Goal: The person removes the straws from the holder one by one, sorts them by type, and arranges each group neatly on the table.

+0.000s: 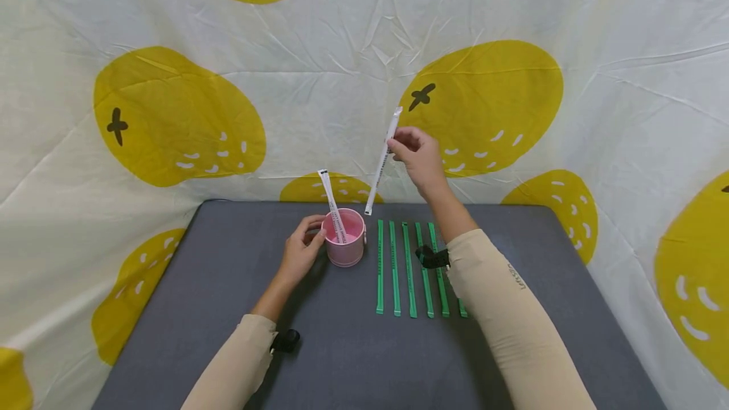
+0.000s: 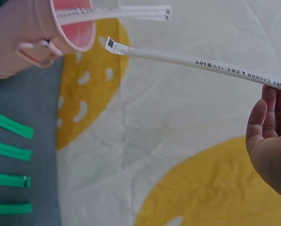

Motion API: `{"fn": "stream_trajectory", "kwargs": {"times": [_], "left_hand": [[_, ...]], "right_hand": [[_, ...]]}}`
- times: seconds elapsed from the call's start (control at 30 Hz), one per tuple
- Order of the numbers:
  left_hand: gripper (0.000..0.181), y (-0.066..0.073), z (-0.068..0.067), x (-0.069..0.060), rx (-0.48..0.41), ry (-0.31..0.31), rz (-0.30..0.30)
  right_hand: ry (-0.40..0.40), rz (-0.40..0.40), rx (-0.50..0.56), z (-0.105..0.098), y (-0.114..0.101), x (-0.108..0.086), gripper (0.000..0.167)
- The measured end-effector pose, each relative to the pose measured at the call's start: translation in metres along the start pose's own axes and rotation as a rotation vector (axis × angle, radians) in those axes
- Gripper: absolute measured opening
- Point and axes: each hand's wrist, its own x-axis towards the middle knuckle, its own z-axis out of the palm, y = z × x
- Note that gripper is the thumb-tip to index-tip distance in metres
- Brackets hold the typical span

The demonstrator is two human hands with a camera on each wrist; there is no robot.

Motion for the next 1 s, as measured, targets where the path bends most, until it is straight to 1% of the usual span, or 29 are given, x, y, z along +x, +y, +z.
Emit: {"fn": "stream_trajectory", "kwargs": {"times": [0.2, 0.37, 0.5, 0.67, 0.73, 0.87, 1.0], "left_hand": [[0.036, -0.002, -0.001, 0.001, -0.002, 0.001, 0.002], [0.036, -0.003, -0.001, 0.001, 0.001, 0.006, 0.006], [0.036, -0.003, -0.002, 0.001, 0.009, 0.007, 0.005], [0.036, -0.001, -0.002, 0.0, 0.005, 0.003, 0.005], [0.036, 0.0, -0.003, -0.001, 0.003, -0.002, 0.005], [0.036, 0.002, -0.003, -0.002, 0.009, -0.004, -0.004], [0.035, 0.003, -0.003, -0.002, 0.013, 0.002, -0.004]], "right_hand": [[0.046, 0.02, 0.005, -0.025, -0.003, -0.001, 0.016], [0.054, 0.038, -0.006, -0.045, 0.002, -0.006, 0.018], [0.056, 0.057, -0.038, -0.062, 0.008, -0.012, 0.021], [0.069, 0.091, -0.113, -0.088, 0.022, -0.023, 0.02], [0.08, 0.108, -0.126, -0.1, 0.03, -0.028, 0.02], [0.083, 0.156, -0.194, -0.121, 0.046, -0.039, 0.03], [0.051, 0.205, -0.277, -0.14, 0.058, -0.049, 0.04]]}}
